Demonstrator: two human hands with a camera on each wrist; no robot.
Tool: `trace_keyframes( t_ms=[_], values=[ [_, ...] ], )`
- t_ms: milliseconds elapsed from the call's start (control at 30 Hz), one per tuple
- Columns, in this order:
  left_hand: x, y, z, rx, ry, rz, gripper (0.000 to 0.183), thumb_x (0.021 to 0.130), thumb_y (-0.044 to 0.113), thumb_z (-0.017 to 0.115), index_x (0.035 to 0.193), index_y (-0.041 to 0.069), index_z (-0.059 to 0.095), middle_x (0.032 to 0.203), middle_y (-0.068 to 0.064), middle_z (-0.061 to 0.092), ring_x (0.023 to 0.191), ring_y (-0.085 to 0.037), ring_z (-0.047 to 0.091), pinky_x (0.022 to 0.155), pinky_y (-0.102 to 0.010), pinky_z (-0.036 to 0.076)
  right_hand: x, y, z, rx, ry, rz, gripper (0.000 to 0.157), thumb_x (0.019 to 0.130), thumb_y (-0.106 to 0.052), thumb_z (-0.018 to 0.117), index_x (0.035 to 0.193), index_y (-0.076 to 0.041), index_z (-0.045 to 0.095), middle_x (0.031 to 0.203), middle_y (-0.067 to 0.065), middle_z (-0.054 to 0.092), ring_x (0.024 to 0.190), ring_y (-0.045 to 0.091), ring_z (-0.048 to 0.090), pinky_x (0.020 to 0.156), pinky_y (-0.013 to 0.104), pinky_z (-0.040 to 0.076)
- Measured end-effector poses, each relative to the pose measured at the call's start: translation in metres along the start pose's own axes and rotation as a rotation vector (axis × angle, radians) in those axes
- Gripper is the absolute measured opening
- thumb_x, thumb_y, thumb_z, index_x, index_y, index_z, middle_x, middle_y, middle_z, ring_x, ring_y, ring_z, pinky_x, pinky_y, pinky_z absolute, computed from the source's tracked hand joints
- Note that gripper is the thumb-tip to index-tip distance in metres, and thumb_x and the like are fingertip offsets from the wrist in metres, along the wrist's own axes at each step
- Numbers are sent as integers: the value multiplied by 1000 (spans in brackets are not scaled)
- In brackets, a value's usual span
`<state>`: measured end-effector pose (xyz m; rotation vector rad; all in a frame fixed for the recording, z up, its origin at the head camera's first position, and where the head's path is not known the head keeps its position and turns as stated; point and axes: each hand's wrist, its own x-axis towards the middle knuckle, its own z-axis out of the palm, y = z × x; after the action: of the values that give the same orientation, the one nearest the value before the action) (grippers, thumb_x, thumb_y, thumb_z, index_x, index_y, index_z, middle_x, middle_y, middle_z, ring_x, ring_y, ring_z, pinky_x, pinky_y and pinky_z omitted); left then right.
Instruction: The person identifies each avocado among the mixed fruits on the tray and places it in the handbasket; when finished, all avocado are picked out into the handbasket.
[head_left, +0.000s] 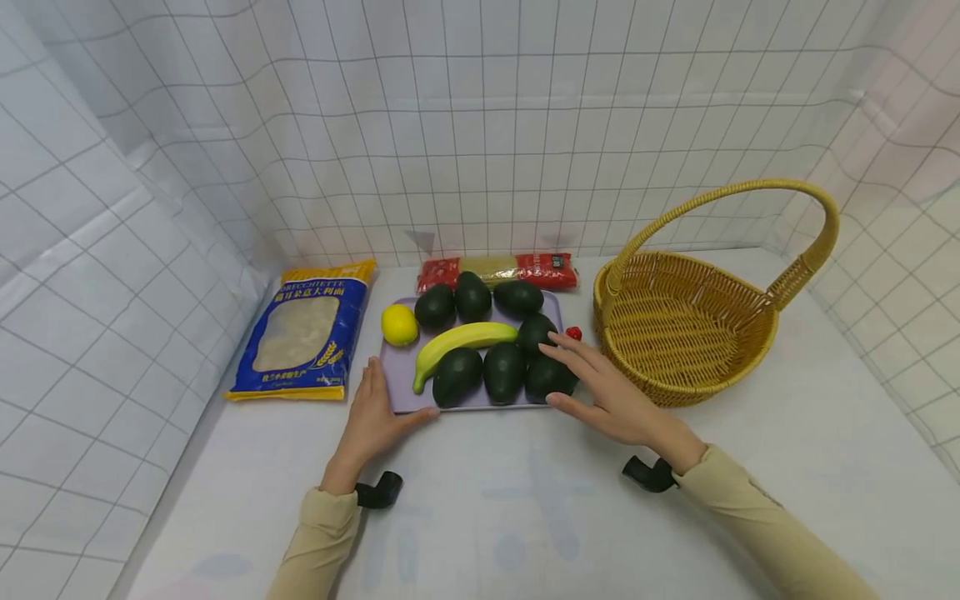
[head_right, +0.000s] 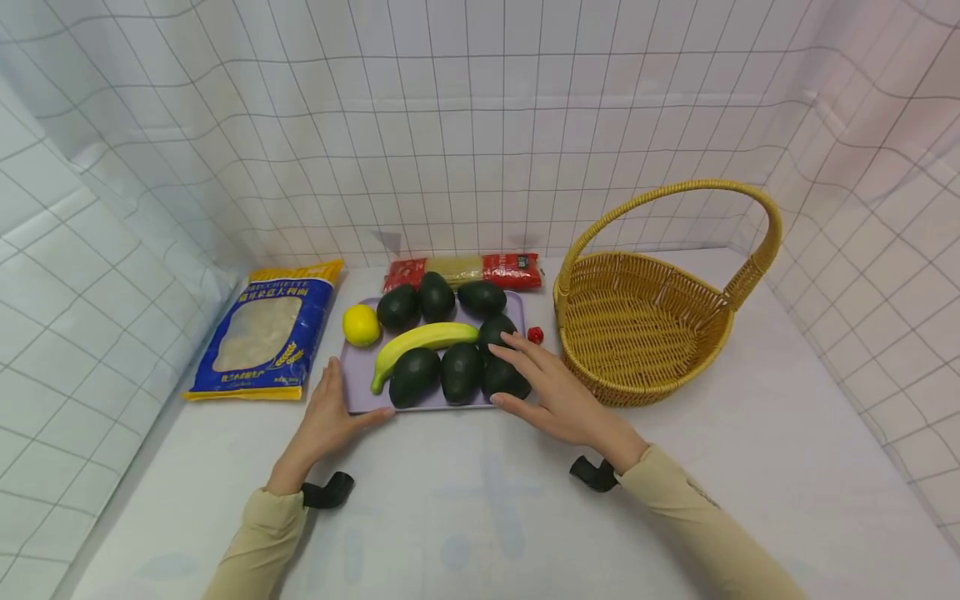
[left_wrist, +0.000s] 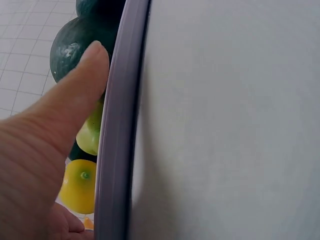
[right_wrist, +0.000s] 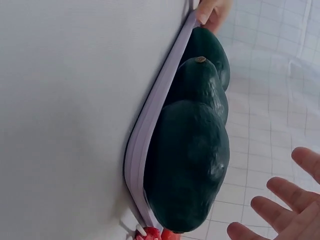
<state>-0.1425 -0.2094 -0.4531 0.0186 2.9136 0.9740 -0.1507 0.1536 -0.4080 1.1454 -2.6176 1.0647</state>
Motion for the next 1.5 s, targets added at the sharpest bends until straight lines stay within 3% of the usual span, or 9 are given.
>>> trace_keyframes(
  t_ms=[467, 900, 1333, 1500],
  values=[
    [5, -1, 5, -28, 30, -24, 130, 70, 55, 79, 147, -8, -6, 153, -29, -3, 139, -44, 5, 111, -53, 10, 11, 5, 12, 118, 26, 129, 69, 89, -42, 65, 146, -16, 36, 150, 5, 30, 137, 22, 25, 105, 54, 29],
    [5, 0, 8, -26, 40, -34, 136, 65, 55, 81, 147, -8, -7, 152, -31, -2, 138, -45, 5, 111, -54, 8, 13, 13, 25, 59, 23, 111, 76, 80, -38, 77, 142, -9, 42, 145, 16, 35, 133, 31, 31, 102, 57, 32],
    [6, -4, 9, -20, 61, -40, 135, 63, 58, 81, 149, -5, -3, 152, -30, 5, 138, -44, 9, 111, -55, 9, 4, 20, 29, 15, 38, 96, 74, 77, -34, 80, 139, -10, 46, 143, 16, 36, 132, 33, 32, 102, 56, 34],
    [6, -5, 11, -12, 71, -41, 136, 62, 60, 80, 149, -4, -2, 152, -29, 6, 138, -43, 10, 111, -55, 10, 2, 22, 30, -8, 67, 88, 72, 75, -29, 83, 136, -9, 50, 134, 15, 44, 124, 30, 41, 100, 50, 38]
  ],
)
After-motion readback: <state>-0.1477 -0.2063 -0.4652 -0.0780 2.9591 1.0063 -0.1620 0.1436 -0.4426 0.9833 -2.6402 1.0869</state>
